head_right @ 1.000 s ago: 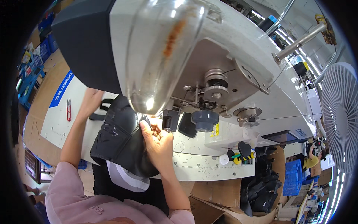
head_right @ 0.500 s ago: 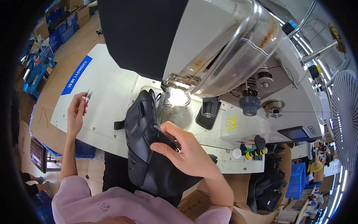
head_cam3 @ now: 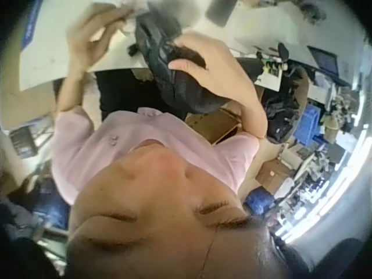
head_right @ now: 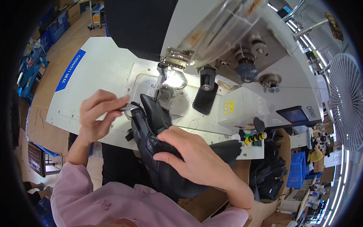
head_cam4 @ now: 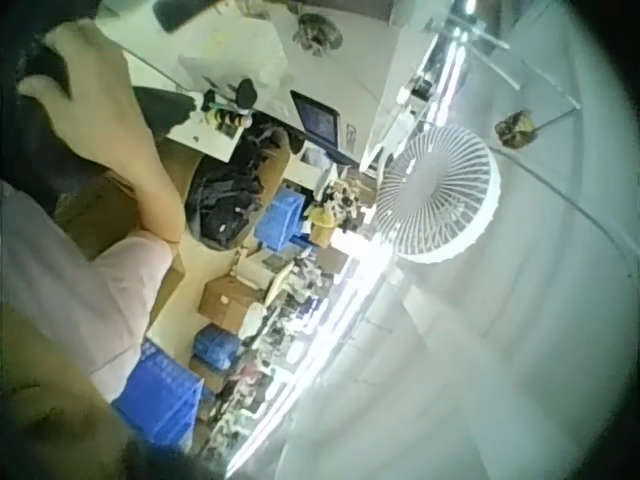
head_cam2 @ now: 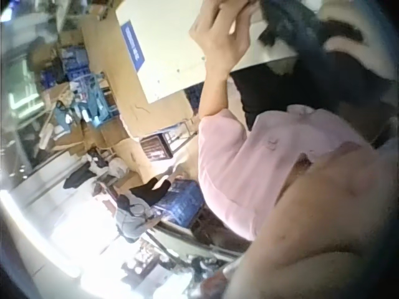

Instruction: The person stitches black leather footwear components using a sewing machine, threads and replaces a bobbin, sews more sections of the pieces, and trims threads using thread snips.

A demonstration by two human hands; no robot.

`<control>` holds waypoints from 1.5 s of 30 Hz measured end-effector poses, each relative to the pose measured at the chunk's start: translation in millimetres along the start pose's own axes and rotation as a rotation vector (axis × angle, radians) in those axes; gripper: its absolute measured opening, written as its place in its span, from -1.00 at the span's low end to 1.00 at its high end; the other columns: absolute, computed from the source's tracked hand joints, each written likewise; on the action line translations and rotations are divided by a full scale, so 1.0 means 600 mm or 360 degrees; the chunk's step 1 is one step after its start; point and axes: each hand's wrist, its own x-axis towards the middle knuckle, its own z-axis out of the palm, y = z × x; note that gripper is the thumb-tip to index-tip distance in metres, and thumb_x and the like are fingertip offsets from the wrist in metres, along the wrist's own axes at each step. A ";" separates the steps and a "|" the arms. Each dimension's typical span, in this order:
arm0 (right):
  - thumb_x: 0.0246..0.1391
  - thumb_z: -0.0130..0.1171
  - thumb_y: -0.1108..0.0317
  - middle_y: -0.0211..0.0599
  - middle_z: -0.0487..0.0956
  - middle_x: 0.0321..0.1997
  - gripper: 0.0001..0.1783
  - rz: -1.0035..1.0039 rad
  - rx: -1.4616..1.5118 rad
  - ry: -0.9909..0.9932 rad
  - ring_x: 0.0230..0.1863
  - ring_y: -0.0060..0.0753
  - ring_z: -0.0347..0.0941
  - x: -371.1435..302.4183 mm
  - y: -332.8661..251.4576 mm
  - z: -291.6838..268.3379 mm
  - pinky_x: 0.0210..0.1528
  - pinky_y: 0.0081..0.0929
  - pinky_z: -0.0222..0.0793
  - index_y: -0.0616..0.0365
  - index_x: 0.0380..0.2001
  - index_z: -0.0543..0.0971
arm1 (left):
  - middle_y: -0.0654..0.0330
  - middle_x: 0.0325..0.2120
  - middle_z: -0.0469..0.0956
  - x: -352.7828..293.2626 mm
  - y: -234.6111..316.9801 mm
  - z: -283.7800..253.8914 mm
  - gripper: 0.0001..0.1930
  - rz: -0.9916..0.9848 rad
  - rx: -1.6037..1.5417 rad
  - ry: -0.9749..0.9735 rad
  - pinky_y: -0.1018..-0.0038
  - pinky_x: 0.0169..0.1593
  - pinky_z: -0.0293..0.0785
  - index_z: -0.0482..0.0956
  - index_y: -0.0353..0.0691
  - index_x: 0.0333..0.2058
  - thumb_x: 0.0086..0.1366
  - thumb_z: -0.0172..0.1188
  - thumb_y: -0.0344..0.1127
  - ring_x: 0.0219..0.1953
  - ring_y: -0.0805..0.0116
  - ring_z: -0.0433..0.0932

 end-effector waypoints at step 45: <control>-0.26 0.15 0.40 -0.40 0.32 -0.39 -0.82 -0.0537 -0.0829 -0.0239 -0.34 -0.47 0.31 -0.094 0.032 0.112 -0.33 -0.59 0.29 0.19 -0.47 0.51 | 0.29 -0.47 0.48 -0.016 -0.068 0.054 -0.75 0.0074 0.0070 -0.0723 0.48 -0.46 0.36 0.58 -0.10 -0.24 0.06 0.33 -0.30 -0.53 0.33 0.48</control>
